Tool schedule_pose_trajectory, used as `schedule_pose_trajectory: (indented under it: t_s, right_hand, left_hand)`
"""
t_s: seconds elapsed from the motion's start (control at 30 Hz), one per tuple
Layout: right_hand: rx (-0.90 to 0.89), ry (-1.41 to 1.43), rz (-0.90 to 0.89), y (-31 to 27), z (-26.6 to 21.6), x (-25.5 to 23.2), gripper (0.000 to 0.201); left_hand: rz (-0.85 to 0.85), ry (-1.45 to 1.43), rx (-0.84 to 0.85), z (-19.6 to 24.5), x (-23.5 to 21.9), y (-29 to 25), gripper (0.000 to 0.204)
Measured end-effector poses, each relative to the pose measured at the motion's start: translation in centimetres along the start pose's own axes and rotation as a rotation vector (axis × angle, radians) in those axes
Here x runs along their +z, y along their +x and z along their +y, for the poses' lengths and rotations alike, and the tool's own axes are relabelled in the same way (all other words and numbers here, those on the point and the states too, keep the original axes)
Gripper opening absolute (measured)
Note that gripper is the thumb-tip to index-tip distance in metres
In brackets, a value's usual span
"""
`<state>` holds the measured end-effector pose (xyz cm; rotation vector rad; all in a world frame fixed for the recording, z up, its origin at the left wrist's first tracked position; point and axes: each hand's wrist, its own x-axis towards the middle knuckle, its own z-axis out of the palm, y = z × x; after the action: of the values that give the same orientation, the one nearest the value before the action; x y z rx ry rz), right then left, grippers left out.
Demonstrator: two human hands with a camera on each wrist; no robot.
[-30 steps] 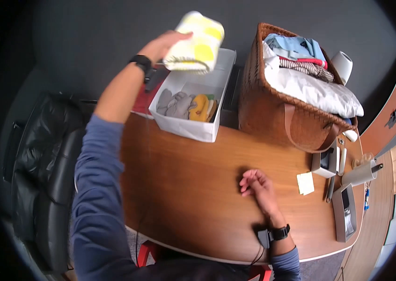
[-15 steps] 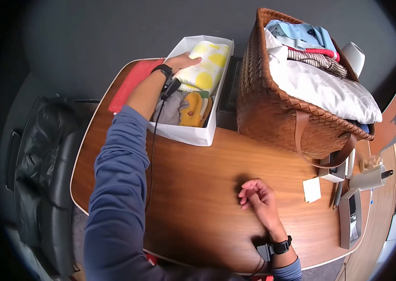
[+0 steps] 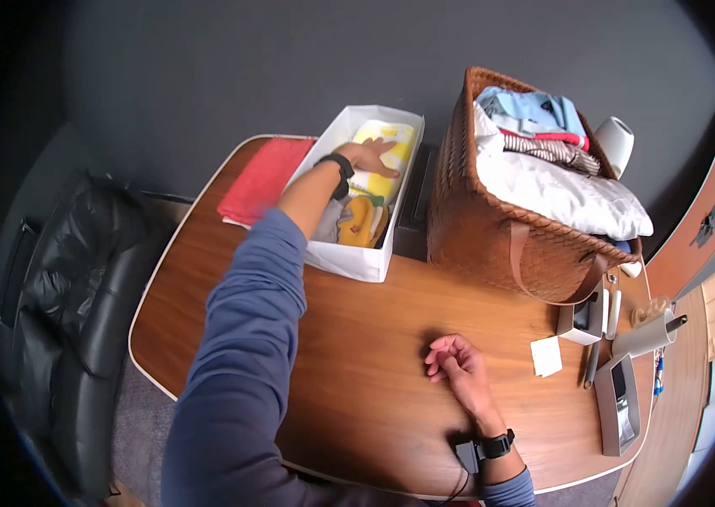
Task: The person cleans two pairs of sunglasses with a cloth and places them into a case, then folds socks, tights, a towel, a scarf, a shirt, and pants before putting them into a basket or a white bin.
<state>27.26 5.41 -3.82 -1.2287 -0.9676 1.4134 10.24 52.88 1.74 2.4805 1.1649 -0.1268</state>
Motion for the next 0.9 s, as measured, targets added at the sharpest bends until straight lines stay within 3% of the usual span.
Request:
schedule_pose_trajectory:
  t_s: [0.3,0.4,0.5,0.57,0.6,0.63,0.7,0.77,0.83,0.9]
  right_hand:
    - [-0.007,-0.007,-0.001,0.1,0.4,0.0,0.024]
    - [-0.009,-0.006,-0.003,0.2,0.4,0.2,0.024]
    - [-0.023,0.0,0.002,0.2,0.5,-0.1,0.025]
    - [-0.017,0.011,-0.001,0.2,0.5,-0.1,0.025]
    - [-0.027,0.016,-0.002,0.2,0.7,-0.2,0.024]
    - [-0.019,0.021,0.003,0.1,0.8,-0.2,0.024]
    - [-0.025,0.02,0.008,0.2,0.5,-0.1,0.023]
    - [-0.03,0.019,0.007,0.4,0.4,-0.1,0.022]
    - [-0.036,0.02,0.006,0.5,0.8,-0.2,0.022]
    - [-0.035,0.003,0.006,0.4,0.8,-0.1,0.021]
  left_hand:
    - [0.0,0.089,-0.109,1.0,0.2,0.0,0.114]
    - [0.027,0.038,-0.088,1.4,-0.1,-0.8,0.105]
    - [0.087,-0.079,0.021,1.7,-3.5,-2.8,0.094]
    - [0.189,-0.618,0.358,-3.9,-6.6,-1.6,0.081]
    - [0.362,-0.331,0.527,-6.8,-8.6,-2.6,0.073]
    - [0.529,-0.035,0.69,-6.8,-11.2,-6.0,0.065]
    - [0.553,-1.021,0.059,-5.3,-13.3,-11.7,0.055]
    - [0.6,-0.779,-0.364,-9.0,-12.5,-15.4,0.054]
    - [0.238,-0.304,-0.635,-15.2,-9.5,-17.0,0.059]
    - [0.215,-0.029,-0.58,-18.5,-3.7,-20.2,0.06]
